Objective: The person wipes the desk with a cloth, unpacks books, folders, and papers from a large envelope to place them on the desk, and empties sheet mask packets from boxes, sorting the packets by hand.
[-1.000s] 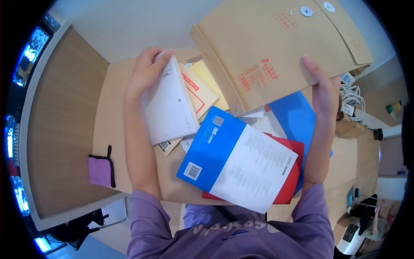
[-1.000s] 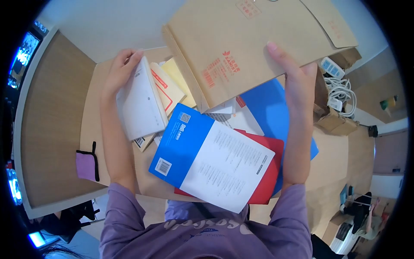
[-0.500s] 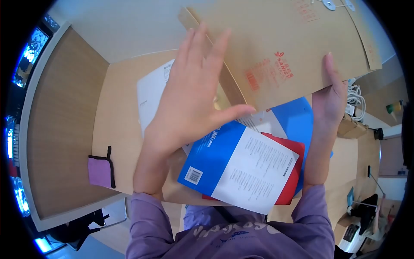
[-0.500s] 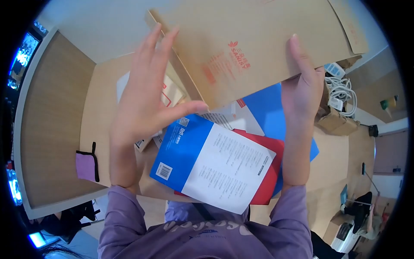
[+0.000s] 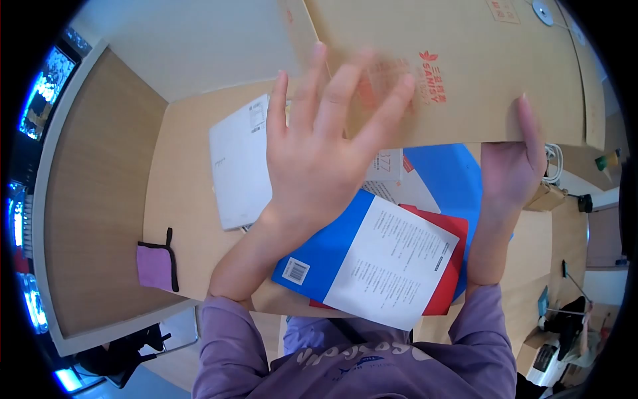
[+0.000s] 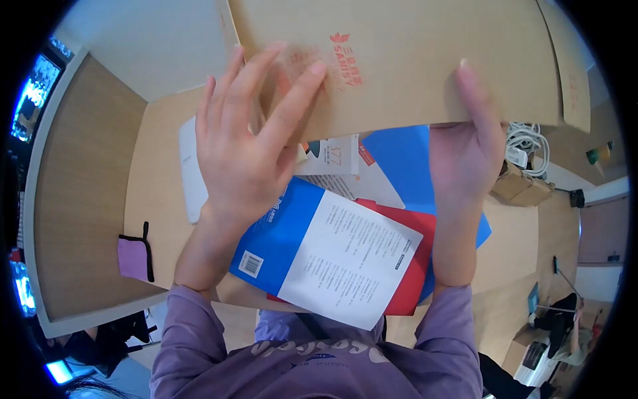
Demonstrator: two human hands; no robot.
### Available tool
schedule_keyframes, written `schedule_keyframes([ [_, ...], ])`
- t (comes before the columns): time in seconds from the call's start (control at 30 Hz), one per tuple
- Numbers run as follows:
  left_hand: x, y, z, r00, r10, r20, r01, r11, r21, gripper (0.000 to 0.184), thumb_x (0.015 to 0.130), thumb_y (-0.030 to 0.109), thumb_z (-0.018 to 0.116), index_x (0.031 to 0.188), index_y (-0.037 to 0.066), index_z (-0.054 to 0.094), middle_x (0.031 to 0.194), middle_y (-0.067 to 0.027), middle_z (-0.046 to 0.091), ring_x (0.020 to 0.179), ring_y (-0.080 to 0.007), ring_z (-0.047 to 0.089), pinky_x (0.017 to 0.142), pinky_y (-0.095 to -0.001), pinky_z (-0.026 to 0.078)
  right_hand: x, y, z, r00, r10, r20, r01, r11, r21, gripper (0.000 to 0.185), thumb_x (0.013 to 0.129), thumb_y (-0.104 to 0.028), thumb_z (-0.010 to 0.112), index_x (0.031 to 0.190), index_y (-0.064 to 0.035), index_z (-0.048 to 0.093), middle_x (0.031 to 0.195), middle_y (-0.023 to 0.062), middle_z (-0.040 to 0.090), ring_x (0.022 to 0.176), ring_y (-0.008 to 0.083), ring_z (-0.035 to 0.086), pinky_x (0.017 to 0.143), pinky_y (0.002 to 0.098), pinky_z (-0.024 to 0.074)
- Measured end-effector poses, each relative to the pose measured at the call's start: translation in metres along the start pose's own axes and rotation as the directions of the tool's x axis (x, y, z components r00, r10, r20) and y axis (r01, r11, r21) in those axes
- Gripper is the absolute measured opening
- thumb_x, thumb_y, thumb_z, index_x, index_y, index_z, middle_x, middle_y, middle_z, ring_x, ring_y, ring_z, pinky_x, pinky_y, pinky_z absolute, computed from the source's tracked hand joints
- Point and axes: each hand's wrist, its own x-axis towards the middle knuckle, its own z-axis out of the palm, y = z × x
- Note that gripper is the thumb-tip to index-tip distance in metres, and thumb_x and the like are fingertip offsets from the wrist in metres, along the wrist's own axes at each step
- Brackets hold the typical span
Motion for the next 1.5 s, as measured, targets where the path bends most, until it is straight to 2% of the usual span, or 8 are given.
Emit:
schedule_keyframes([
  [0.37,0.001,-0.015,0.021,0.994,0.029,-0.101,-0.025,0.999,0.046,0.066,0.076,0.0,0.064,0.134,0.029,0.061,0.126,-0.0108,0.06,0.104,-0.031,0.065,0.082,-0.0372,0.054,-0.012,0.015,0.01,0.976,-0.105,0.191,0.161,0.938,-0.306,0.037,0.09,0.0,0.062,0.126,-0.0002,0.055,0.118,0.0082,0.062,0.108,0.0149,0.062,0.09,0.0312,0.0514],
  [0.5,-0.004,-0.019,0.023,0.999,0.014,0.029,-0.013,0.999,-0.034,0.068,0.074,0.005,0.067,0.136,0.031,0.059,0.114,-0.0088,0.062,0.093,-0.0264,0.066,0.075,-0.034,0.055,-0.013,0.018,0.011,0.996,0.056,0.066,-0.019,0.887,-0.461,0.022,0.086,-0.007,0.072,0.106,0.001,0.066,0.101,0.0061,0.068,0.094,0.0116,0.063,0.085,0.0281,0.0495],
  [0.7,-0.017,-0.019,0.041,0.986,-0.029,0.165,0.041,0.997,-0.071,0.058,0.074,0.004,0.068,0.129,0.025,0.064,0.108,-0.0036,0.063,0.082,-0.0178,0.066,0.061,-0.0287,0.053,0.006,0.035,0.001,0.977,0.212,-0.004,-0.174,0.789,-0.589,0.024,0.086,-0.015,0.072,0.102,0.0016,0.067,0.098,0.0079,0.068,0.09,0.0123,0.064,0.083,0.0275,0.0497],
  [0.9,-0.012,-0.025,0.035,0.987,-0.059,0.152,0.077,0.991,-0.112,0.053,0.072,0.005,0.07,0.122,0.021,0.068,0.098,-0.0003,0.067,0.075,-0.0159,0.068,0.057,-0.0274,0.052,-0.007,0.029,0.016,0.968,0.105,0.228,0.04,0.832,-0.554,0.055,0.085,-0.013,0.074,0.132,0.0009,0.048,0.121,0.0129,0.06,0.11,0.0188,0.06,0.093,0.0324,0.0506],
  [1.07,-0.009,-0.046,0.031,0.983,-0.179,0.042,0.183,0.939,-0.29,0.027,0.081,0.012,0.069,0.107,0.016,0.074,0.078,-0.0062,0.071,0.063,-0.0212,0.066,0.056,-0.0321,0.05,-0.001,0.039,0.022,0.923,0.062,0.38,0.13,0.879,-0.458,0.091,0.088,-0.008,0.069,0.156,-0.0087,0.008,0.151,0.0238,0.028,0.133,0.0335,0.045,0.101,0.042,0.0489],
  [1.17,-0.006,-0.065,0.013,0.914,-0.391,0.106,0.405,0.89,-0.209,0.02,0.087,0.022,0.07,0.105,0.013,0.074,0.075,-0.008,0.07,0.059,-0.0239,0.062,0.056,-0.0331,0.048,0.001,0.039,0.021,0.916,0.09,0.39,0.121,0.866,-0.486,0.098,0.09,-0.006,0.066,0.157,-0.0113,-0.004,0.156,0.0275,0.017,0.138,0.0368,0.041,0.101,0.0439,0.0489],
  [1.27,0.0,-0.095,0.004,0.813,-0.581,0.034,0.548,0.745,-0.381,0.032,0.095,0.033,0.066,0.102,0.002,0.072,0.076,-0.0065,0.07,0.064,-0.0159,0.06,0.058,-0.0301,0.046,0.002,0.037,0.017,0.921,0.106,0.374,0.113,0.848,-0.518,0.098,0.09,-0.005,0.065,0.157,-0.0113,-0.006,0.156,0.0289,0.016,0.138,0.0372,0.041,0.1,0.0435,0.0496],
  [1.5,0.003,-0.133,-0.015,0.521,-0.846,-0.113,0.455,0.386,-0.803,0.037,0.095,0.029,0.069,0.108,-0.005,0.066,0.102,-0.0067,0.069,0.088,-0.0127,0.063,0.075,-0.0266,0.052,0.001,0.037,0.016,0.932,0.105,0.347,0.13,0.798,-0.589,0.096,0.089,-0.007,0.066,0.158,-0.0108,-0.001,0.156,0.0271,0.021,0.137,0.0365,0.042,0.104,0.0454,0.0449],
])
